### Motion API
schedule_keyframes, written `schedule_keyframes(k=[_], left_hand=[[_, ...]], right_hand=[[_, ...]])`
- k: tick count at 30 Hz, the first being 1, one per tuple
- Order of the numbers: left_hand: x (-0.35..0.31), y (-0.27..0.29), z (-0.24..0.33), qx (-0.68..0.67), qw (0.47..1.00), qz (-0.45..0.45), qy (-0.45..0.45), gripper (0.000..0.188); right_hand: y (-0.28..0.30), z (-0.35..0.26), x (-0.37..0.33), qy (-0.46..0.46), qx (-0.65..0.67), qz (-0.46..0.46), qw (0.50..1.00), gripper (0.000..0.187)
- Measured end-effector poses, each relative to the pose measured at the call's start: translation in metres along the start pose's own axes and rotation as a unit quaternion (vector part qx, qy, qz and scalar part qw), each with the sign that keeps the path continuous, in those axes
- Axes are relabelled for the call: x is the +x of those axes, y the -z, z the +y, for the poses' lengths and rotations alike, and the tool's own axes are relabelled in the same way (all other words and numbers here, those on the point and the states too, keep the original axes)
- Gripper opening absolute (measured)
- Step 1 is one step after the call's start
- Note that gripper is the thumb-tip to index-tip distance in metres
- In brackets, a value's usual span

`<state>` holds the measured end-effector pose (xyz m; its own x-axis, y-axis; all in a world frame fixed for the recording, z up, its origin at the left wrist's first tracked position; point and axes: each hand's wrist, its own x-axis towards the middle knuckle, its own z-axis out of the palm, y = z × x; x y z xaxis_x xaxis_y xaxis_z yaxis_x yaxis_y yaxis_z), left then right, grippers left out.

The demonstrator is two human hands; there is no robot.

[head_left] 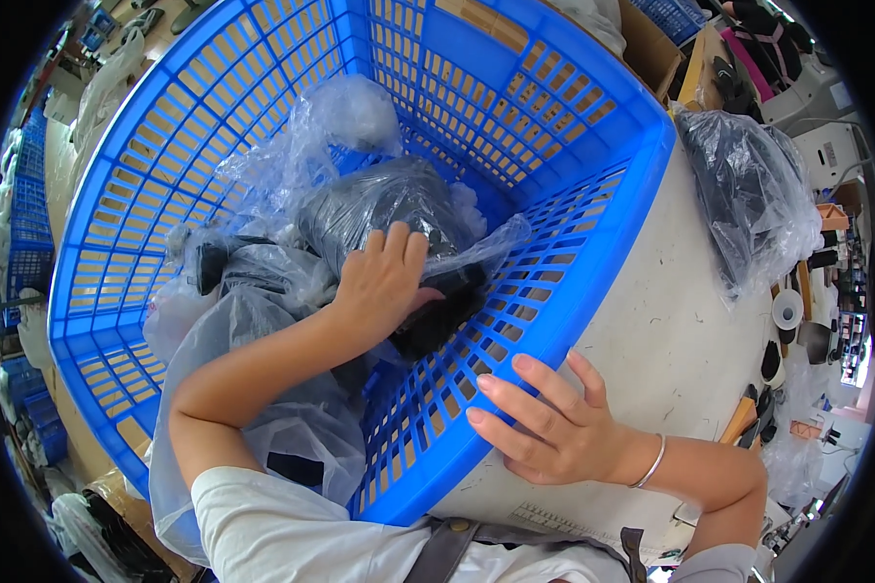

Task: Unpacking and inspecting shoe components from plastic bags in a manufacturing facility.

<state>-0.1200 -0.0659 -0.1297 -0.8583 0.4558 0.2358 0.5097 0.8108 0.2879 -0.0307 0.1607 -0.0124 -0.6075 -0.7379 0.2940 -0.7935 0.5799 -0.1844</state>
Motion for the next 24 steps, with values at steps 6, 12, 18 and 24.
schedule_keyframes(k=[6,12,18,24], left_hand=[[0.0,0.001,-0.016,0.107,0.994,-0.023,-0.028,0.019],[0.03,0.027,-0.076,0.124,0.99,0.012,0.06,0.017],[0.076,0.045,-0.161,0.216,0.959,0.053,0.176,0.027],[0.131,0.052,-0.283,0.182,0.943,0.097,0.262,0.024]], right_hand=[[-0.001,0.001,0.002,0.003,-0.003,0.006,1.0,0.027],[-0.002,0.0,0.001,-0.007,-0.004,0.008,1.0,0.027],[-0.005,-0.002,0.0,-0.016,-0.011,0.019,1.0,0.027],[-0.004,-0.002,0.001,-0.014,-0.012,0.02,1.0,0.027]])
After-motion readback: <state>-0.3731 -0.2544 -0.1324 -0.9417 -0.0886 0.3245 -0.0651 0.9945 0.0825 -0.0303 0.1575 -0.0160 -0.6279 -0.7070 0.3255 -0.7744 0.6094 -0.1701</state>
